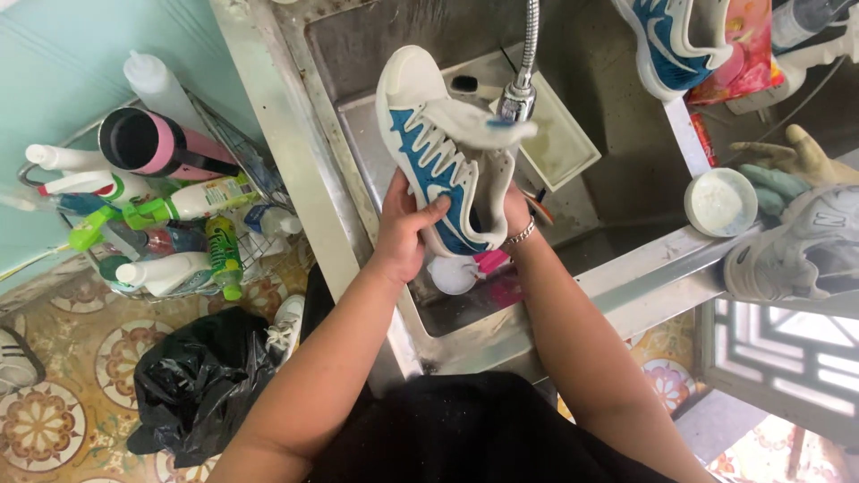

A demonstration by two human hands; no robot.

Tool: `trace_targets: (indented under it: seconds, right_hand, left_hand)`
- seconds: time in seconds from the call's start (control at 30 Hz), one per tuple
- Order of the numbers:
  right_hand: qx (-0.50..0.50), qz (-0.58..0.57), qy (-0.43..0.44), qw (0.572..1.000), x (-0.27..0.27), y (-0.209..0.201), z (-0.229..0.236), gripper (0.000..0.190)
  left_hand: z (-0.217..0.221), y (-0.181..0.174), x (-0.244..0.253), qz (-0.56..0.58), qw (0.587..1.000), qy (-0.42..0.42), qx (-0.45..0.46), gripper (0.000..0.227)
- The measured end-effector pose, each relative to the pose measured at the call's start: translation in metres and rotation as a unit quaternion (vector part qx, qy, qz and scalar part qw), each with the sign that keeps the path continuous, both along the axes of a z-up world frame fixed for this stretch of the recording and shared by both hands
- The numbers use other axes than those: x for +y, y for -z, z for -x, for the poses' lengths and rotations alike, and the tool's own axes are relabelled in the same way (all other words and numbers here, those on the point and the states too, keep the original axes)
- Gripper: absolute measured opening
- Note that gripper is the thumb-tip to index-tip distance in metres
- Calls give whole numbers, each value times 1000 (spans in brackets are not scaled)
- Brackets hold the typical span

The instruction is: The person scrubs a white sneaker with a toothbrush and rinses it under a running tap. They then rinse a grey sneaker and place it in a green bucket. Finally, the person scrubs a blue and white sneaker with a toothbrush and rinses it under the tap.

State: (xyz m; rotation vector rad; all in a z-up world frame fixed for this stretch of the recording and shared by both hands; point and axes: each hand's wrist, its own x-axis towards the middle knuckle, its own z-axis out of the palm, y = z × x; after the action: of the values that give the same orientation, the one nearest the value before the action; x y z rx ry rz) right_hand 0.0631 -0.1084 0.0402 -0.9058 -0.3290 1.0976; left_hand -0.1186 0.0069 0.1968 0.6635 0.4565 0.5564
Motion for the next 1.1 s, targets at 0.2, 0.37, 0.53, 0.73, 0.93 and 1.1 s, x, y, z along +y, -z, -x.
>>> trace_targets:
  seconds: [0.2, 0.37, 0.53, 0.73, 0.93, 1.1]
  right_hand:
    - [9, 27, 25, 999, 2, -62, 7, 44]
    - [135, 105, 33, 985, -4, -52, 0, 31]
    - [69, 158, 41, 984, 0, -38, -11, 28]
    - [166, 162, 83, 969, 13, -65, -20, 30]
    - [186, 162, 155, 957, 6, -52, -34, 36]
    - [173, 147, 179, 957, 2, -39, -44, 32]
  left_hand:
    - [-5, 1, 3, 36, 999, -3, -10, 84]
    - [-19, 32, 7, 44, 997, -66, 22, 80]
    - [-47, 42, 17, 57, 988, -112, 92, 64]
    - [-89, 78, 29, 116, 983, -43, 136, 78]
    - [-112, 99, 30, 121, 986, 13, 116, 76]
    - [-121, 104, 31, 131, 986, 17, 105, 72]
